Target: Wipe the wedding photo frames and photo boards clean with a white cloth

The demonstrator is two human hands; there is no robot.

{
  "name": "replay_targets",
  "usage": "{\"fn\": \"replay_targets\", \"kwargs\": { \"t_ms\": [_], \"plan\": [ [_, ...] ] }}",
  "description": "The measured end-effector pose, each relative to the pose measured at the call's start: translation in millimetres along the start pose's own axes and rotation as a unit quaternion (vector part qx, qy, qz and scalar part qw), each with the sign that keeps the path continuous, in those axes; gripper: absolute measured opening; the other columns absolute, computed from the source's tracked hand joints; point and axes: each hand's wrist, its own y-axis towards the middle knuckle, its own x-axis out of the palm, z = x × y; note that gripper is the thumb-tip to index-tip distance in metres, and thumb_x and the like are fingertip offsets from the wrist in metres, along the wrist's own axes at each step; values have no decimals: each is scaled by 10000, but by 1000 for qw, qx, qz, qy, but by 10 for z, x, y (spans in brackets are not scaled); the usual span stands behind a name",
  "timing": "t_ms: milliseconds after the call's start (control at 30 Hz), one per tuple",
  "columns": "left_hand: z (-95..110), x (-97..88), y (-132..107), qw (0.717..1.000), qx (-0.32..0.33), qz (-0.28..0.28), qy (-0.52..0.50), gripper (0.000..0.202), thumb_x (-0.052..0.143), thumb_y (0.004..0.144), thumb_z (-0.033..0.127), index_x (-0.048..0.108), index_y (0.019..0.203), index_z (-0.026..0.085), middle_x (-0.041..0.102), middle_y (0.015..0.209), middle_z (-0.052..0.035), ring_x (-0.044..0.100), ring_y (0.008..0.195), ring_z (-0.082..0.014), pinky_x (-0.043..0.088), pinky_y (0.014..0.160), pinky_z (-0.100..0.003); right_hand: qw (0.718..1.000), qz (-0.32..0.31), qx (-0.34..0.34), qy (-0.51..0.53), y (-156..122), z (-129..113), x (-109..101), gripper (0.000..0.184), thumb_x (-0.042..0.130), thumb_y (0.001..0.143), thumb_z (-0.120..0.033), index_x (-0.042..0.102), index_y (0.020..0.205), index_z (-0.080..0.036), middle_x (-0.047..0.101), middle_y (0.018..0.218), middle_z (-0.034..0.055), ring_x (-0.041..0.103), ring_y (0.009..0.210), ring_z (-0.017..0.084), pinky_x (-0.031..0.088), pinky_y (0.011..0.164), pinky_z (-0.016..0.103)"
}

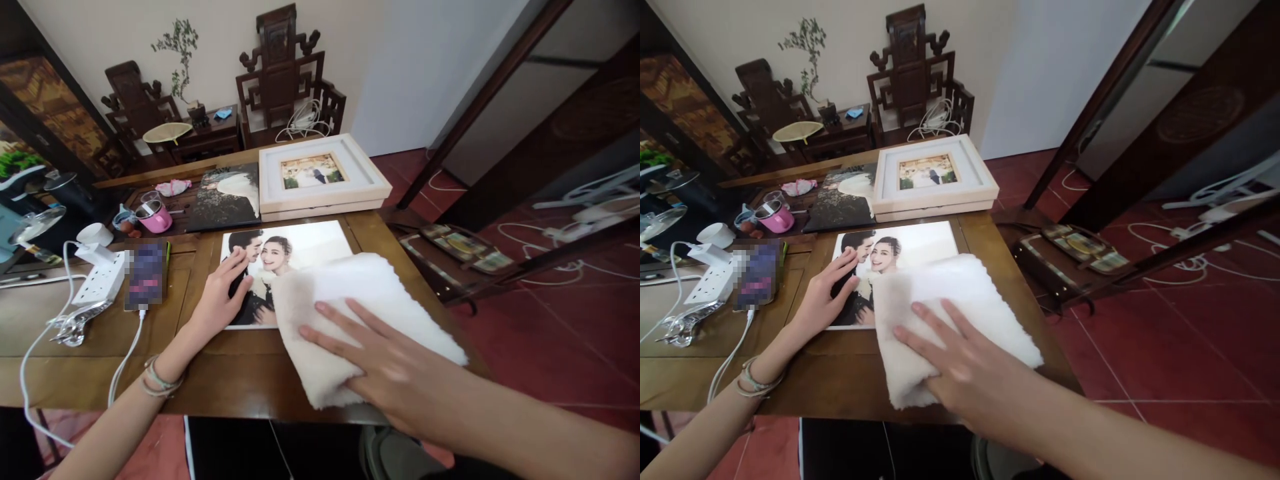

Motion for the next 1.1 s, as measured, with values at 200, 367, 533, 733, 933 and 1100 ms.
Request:
{"fn": "replay_targets", "kwargs": {
  "t_ms": [200,367,533,733,933,1100],
  "plan": [
    [-9,-1,-1,1000,7,6,13,400,536,939,317,611,1288,137,552,1407,-162,455,1368,-271,371,1142,-512,995,-90,52,-6,419,531,-333,580,480,653,56,730,1094,-226,392,1524,80,253,1427,368,276,1100,659],
    [-33,1,-6,1000,12,3,10,399,536,940,314,607,1295,147,559,1404,-150,451,1370,-268,375,1141,-507,995,-45,68,-52,656,1107,-305,514,535,734,-24,671,1209,-165,354,1535,155,223,1435,390,245,1075,706],
    [-43,-1,-8,1000,11,7,4,404,539,939,309,607,1295,131,553,1407,-155,452,1370,-268,369,1148,-497,997,9,56,-53,585,1098,-194,339,539,825,-111,719,1108,-158,424,1489,167,231,1420,425,229,1057,741],
    [-26,6,-2,1000,9,9,4,404,531,941,294,602,1295,112,546,1410,-168,451,1371,-268,368,1146,-508,999,30,20,14,177,382,-70,358,567,739,-55,739,1006,-221,407,1512,115,203,1433,404,188,1082,734],
    [-27,15,1,1000,12,11,9,415,528,941,298,597,1299,99,542,1411,-176,449,1373,-268,365,1151,-496,998,21,10,54,42,88,-20,388,556,695,-75,718,1016,-220,355,1552,67,175,1456,359,149,1134,681],
    [-38,14,-1,1000,16,7,17,397,525,945,296,607,1287,113,553,1402,-166,453,1370,-263,368,1145,-513,996,-48,29,68,380,679,-306,435,484,806,-80,678,1167,-225,551,1404,108,275,1430,335,217,1118,666]
  ]
}}
